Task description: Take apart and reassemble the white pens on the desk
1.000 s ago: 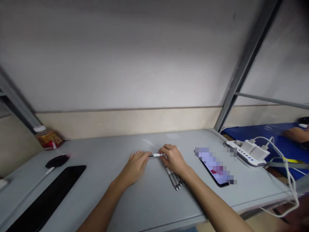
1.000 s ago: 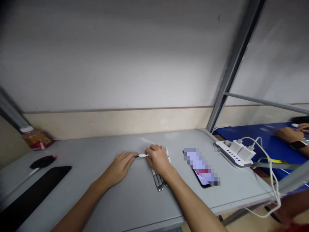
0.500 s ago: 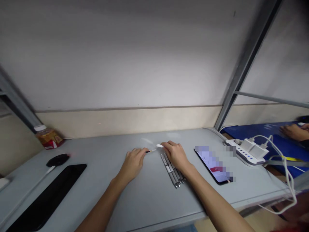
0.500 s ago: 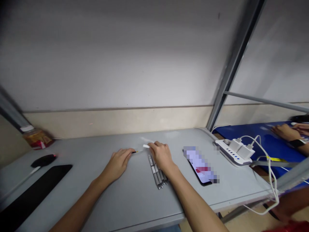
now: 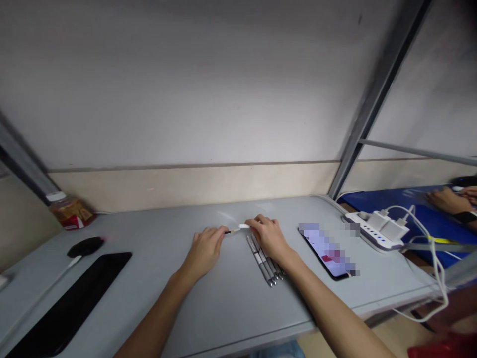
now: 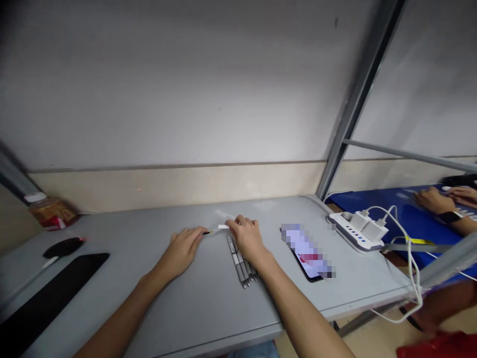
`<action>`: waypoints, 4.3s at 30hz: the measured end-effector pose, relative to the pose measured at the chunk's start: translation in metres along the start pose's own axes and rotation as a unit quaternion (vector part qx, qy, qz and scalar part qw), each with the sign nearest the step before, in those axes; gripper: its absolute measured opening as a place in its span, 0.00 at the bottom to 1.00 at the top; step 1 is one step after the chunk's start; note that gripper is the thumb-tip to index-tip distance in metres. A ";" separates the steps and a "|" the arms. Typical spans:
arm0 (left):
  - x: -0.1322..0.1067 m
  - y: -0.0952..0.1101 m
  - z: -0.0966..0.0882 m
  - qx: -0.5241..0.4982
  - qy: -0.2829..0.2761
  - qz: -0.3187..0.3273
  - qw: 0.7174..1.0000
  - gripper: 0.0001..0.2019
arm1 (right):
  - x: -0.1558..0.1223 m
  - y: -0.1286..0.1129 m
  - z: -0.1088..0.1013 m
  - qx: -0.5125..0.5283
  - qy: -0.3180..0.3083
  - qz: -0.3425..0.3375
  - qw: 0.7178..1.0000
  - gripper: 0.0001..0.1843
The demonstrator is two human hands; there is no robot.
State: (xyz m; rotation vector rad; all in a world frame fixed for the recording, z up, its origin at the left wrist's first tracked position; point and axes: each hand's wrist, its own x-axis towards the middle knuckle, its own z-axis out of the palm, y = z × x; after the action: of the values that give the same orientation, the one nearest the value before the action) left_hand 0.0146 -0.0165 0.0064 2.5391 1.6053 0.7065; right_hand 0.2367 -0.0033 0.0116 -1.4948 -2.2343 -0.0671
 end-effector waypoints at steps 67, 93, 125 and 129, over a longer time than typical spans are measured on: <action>0.002 0.003 -0.008 -0.058 0.042 0.067 0.995 0.10 | -0.001 0.007 -0.007 0.436 -0.094 0.007 0.895 0.16; -0.001 0.003 -0.005 -0.034 -0.020 0.054 0.998 0.12 | -0.002 0.006 -0.013 0.377 -0.052 -0.021 0.924 0.14; -0.004 0.006 -0.012 -0.070 -0.017 0.051 0.996 0.15 | -0.004 0.001 -0.015 0.351 -0.077 -0.037 0.932 0.13; -0.004 0.006 -0.012 -0.085 -0.023 0.049 0.995 0.14 | -0.004 0.001 -0.014 0.294 -0.062 -0.034 0.953 0.18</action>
State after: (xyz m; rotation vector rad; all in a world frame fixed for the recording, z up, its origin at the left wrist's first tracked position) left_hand 0.0131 -0.0247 0.0176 2.5056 1.3523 0.7513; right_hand 0.2432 -0.0106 0.0219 -1.1146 -2.1298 0.6327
